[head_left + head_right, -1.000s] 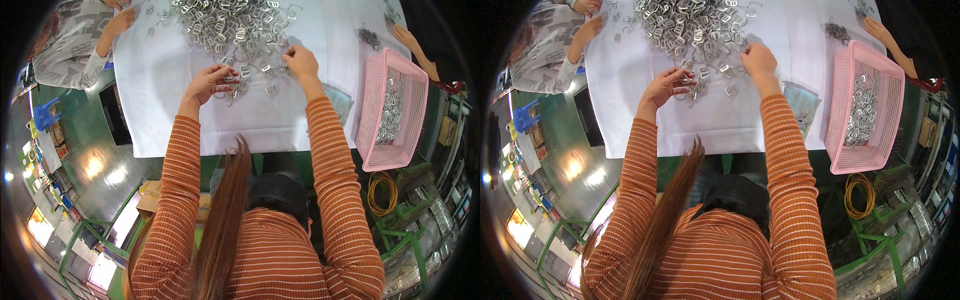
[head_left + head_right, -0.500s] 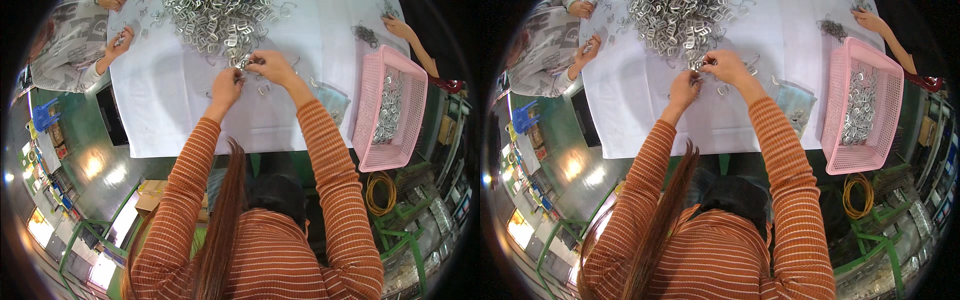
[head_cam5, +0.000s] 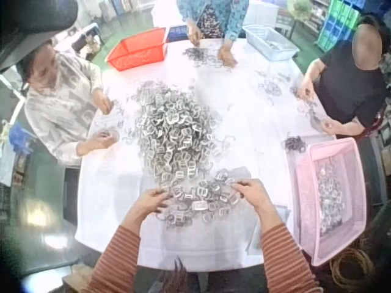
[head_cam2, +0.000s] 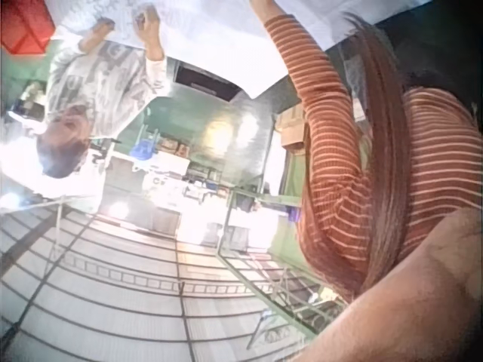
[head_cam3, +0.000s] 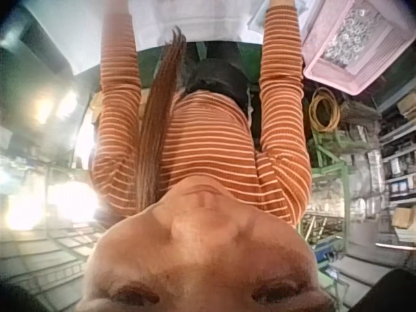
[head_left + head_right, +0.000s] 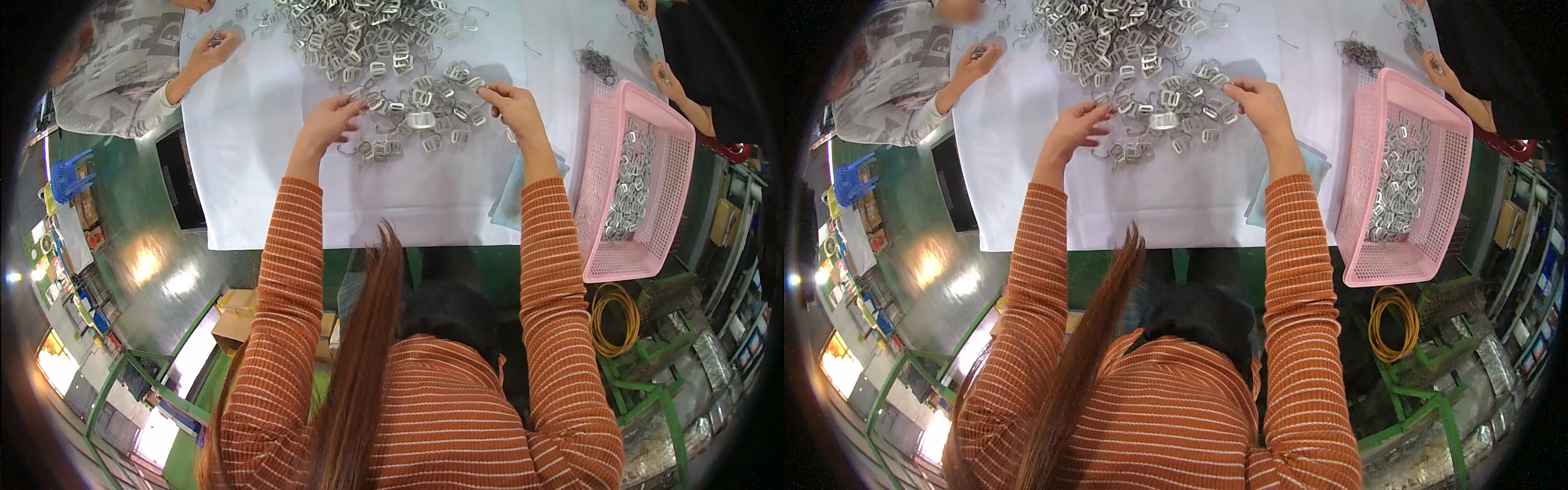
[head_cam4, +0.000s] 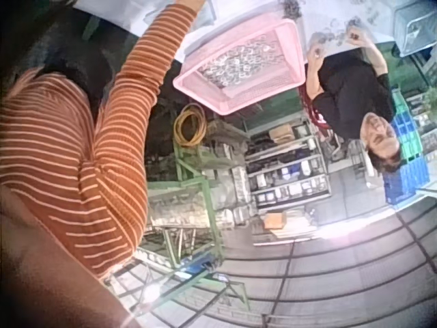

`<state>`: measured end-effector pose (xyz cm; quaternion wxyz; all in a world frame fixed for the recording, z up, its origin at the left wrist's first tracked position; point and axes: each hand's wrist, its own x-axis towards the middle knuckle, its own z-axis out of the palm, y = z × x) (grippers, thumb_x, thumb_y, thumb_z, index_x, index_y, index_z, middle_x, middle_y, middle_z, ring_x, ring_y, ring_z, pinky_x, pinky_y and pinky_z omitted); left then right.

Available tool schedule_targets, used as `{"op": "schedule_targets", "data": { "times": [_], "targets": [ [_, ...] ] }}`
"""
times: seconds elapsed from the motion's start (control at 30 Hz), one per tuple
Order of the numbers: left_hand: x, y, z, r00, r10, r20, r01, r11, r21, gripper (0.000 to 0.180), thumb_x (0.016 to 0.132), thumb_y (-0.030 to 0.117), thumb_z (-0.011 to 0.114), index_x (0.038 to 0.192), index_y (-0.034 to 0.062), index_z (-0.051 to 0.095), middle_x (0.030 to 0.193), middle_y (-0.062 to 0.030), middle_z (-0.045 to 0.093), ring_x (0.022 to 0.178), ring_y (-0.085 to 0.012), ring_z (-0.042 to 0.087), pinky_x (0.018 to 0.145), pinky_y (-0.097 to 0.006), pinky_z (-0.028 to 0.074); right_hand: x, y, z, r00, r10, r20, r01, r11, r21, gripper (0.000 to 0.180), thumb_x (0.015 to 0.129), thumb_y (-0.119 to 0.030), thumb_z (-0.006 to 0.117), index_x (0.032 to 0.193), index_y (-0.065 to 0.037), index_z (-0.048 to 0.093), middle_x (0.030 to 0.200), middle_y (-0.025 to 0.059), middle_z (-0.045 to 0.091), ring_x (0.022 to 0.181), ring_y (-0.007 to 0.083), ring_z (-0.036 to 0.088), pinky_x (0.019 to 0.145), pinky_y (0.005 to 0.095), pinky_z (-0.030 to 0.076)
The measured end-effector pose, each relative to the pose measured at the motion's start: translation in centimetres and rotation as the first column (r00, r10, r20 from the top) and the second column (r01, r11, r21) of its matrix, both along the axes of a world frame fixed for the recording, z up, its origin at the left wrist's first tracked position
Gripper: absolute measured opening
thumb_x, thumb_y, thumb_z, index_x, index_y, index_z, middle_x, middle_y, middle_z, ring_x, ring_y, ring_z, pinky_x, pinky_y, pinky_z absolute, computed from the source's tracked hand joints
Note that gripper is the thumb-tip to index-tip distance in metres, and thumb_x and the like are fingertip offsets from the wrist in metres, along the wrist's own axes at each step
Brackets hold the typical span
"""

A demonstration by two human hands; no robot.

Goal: The person repeatedly picks up small metal hooks and rectangular metal pieces from a white table, joins them together by hand, and places the assembled units into a pink basket. The person occasionally sweeps the table surface to gather scattered parts. Coworkers are visible at the same table performing similar assembly.

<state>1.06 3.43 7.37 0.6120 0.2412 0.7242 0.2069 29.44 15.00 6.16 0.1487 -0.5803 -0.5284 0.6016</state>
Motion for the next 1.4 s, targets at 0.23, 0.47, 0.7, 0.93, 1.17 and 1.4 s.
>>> {"op": "schedule_targets", "data": {
  "times": [0.23, 0.47, 0.7, 0.93, 1.17, 1.4],
  "targets": [
    [-1.3, -2.0, 1.9, 0.935, -0.041, 0.351, -0.057, 0.963, 0.262, 0.03, 0.09, 0.021, 0.052, 0.114, 0.0034, 0.058, 0.111, -0.0096, 0.06, 0.098, -0.0207, 0.06, 0.076, -0.027, 0.048, 1.0, -1.7, 2.0, 0.833, -0.199, -0.515, 0.018, 0.942, -0.335, 0.029, 0.079, -0.024, 0.065, 0.099, -0.003, 0.061, 0.074, 0.0009, 0.058, 0.064, 0.0083, 0.053, 0.053, 0.0195, 0.038],
    [0.6, -1.7, 2.3, 0.776, 0.091, 0.624, -0.408, 0.828, 0.386, 0.021, 0.09, 0.018, 0.052, 0.101, 0.0018, 0.059, 0.103, -0.0099, 0.059, 0.092, -0.0213, 0.059, 0.076, -0.028, 0.048, -7.4, -3.8, -4.5, 0.759, 0.252, 0.6, -0.577, 0.688, 0.441, 0.041, 0.071, -0.032, 0.072, 0.099, -0.004, 0.061, 0.072, 0.0029, 0.058, 0.068, 0.0152, 0.056, 0.061, 0.0304, 0.045],
    [0.0, -1.0, -1.6, 0.932, 0.192, 0.309, -0.277, 0.925, 0.259, 0.023, 0.084, 0.027, 0.06, 0.093, 0.0052, 0.06, 0.071, 0.0004, 0.057, 0.067, -0.0142, 0.057, 0.058, -0.025, 0.045, -4.9, 1.4, -1.2, 0.983, 0.142, 0.115, -0.169, 0.946, 0.278, 0.038, 0.07, -0.032, 0.072, 0.086, 0.001, 0.065, 0.07, 0.0076, 0.061, 0.061, 0.0137, 0.054, 0.057, 0.0281, 0.043],
    [8.3, 1.7, -4.1, 0.685, 0.111, -0.72, 0.324, 0.839, 0.437, 0.028, 0.076, 0.03, 0.067, 0.087, 0.0051, 0.061, 0.07, -0.0062, 0.06, 0.064, -0.0221, 0.058, 0.061, -0.033, 0.046, 0.2, 3.4, -1.3, 0.977, 0.006, 0.212, -0.015, 0.999, 0.039, 0.041, 0.071, -0.036, 0.071, 0.086, 0.001, 0.063, 0.07, 0.0045, 0.058, 0.057, 0.013, 0.053, 0.053, 0.027, 0.043],
    [8.4, 3.4, -4.9, 0.774, -0.016, -0.633, 0.368, 0.824, 0.43, 0.023, 0.076, 0.025, 0.066, 0.085, 0.0043, 0.061, 0.078, -0.0092, 0.064, 0.07, -0.0269, 0.061, 0.064, -0.036, 0.046, -1.8, 1.9, -2.4, 0.866, -0.144, 0.48, -0.06, 0.921, 0.384, 0.044, 0.07, -0.046, 0.068, 0.091, -0.008, 0.061, 0.082, 0.0105, 0.065, 0.075, 0.024, 0.063, 0.068, 0.0355, 0.047],
    [6.6, 2.9, -4.6, 0.707, 0.175, -0.685, 0.273, 0.826, 0.493, 0.025, 0.076, 0.025, 0.065, 0.091, 0.006, 0.058, 0.091, -0.0079, 0.061, 0.087, -0.0272, 0.059, 0.072, -0.038, 0.045, -5.2, 1.5, -3.0, 0.986, 0.032, 0.165, -0.091, 0.927, 0.364, 0.037, 0.067, -0.041, 0.071, 0.086, -0.009, 0.066, 0.082, 0.0111, 0.066, 0.073, 0.026, 0.062, 0.067, 0.0369, 0.047]
  ]
}}
